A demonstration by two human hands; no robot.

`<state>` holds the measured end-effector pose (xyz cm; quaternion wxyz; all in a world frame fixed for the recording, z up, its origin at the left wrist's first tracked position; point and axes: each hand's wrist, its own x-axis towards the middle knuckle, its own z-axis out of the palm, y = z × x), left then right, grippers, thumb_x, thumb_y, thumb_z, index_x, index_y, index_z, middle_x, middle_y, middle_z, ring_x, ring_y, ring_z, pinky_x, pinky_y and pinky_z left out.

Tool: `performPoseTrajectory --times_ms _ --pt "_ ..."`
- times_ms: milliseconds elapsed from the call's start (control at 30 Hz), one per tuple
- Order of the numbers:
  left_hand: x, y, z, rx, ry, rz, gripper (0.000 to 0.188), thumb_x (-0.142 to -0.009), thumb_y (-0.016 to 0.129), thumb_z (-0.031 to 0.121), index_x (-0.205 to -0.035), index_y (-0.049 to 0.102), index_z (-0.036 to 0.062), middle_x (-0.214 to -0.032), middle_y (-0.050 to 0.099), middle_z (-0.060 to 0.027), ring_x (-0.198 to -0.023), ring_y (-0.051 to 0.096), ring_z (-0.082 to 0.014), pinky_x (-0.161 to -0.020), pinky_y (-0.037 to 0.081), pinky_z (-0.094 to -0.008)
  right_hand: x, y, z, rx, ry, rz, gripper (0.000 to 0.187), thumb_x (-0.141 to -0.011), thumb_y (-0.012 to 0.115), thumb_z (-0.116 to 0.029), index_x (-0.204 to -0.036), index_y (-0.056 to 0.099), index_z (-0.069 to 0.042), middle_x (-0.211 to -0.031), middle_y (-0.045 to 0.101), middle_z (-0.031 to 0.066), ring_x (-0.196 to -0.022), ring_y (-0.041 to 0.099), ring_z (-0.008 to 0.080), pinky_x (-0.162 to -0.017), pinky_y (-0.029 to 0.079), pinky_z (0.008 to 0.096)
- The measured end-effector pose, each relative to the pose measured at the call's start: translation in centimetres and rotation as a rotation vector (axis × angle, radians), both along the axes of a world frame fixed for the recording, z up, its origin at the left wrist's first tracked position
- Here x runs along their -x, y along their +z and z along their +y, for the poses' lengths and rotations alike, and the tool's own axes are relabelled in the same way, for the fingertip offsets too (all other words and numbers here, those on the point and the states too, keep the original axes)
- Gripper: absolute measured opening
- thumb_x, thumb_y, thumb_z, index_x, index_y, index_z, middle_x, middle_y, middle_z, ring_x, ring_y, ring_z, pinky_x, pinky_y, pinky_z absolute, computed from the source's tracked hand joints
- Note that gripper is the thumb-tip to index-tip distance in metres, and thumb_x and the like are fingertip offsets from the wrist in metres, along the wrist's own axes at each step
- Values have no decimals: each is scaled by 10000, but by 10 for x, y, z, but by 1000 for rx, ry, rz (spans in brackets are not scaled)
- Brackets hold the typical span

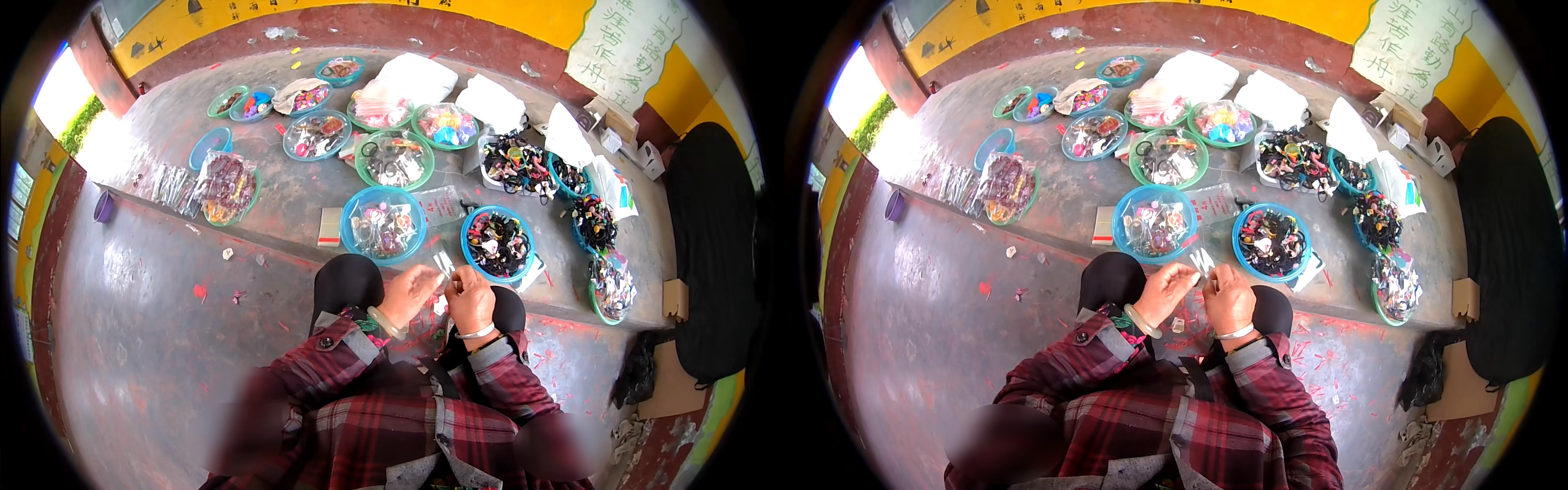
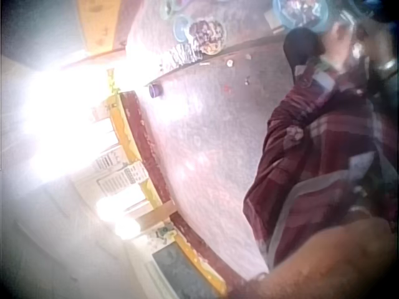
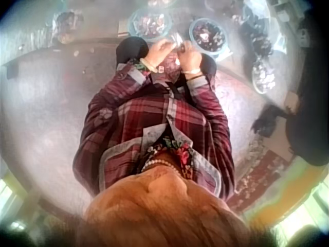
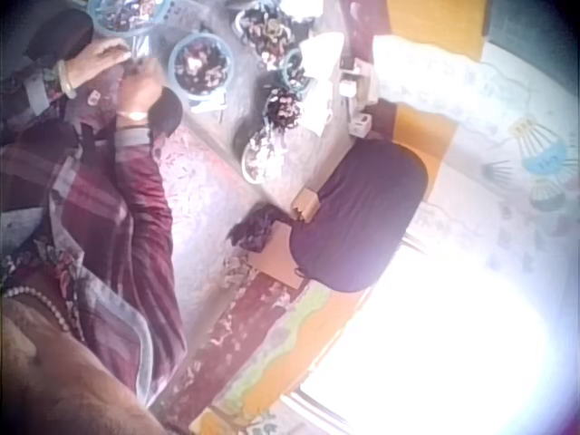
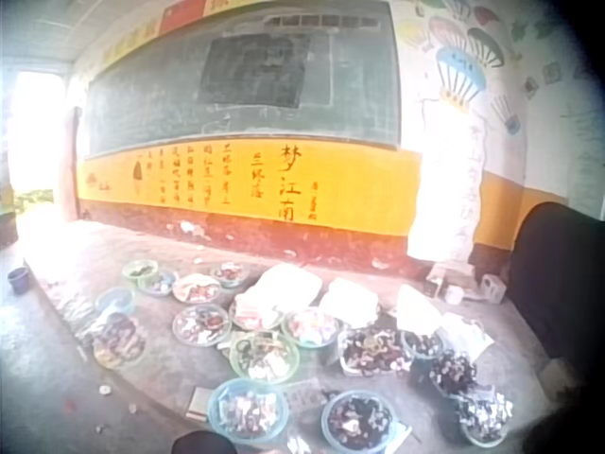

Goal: The person sits on the floor and repeatedly picks up small hair accessories from a blue bowl, places them into clear plastic bags, and sets the filled bags aside. The workspace includes multiple bowls of accessories and stacks of packaging materials.

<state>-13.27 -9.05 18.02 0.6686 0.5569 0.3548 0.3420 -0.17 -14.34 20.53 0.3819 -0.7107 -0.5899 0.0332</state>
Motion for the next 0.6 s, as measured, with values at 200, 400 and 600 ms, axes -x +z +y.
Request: performPoseTrajectory --times_ms 200,400,600 --pt "1 10 2 123 -76 -19 180 -911 504 201 -961 570 40 -860 584 -5 -783 527 -40 -614 415 -201 11 9 -6 -9 123 -352 110 -705 585 -105 -761 496 -75 -705 524 95 -681 531 282 -608 433 392" --pt "3 3 8 391 -2 -120 148 -900 514 159 -947 586 38 -811 607 -16 -731 564 -69 -581 419 -205 12 7 -8 -36 227 -359 190 -687 641 -157 -822 544 -66 -745 546 90 -741 545 272 -634 446 378" --pt "12 12 16 285 35 -138 150 -888 531 129 -954 588 8 -787 620 -14 -581 519 -37 -469 390 -162 -2 10 -6 -64 41 213 343 -666 736 -196 -907 568 -18 -831 580 112 -828 559 280 -691 455 338"
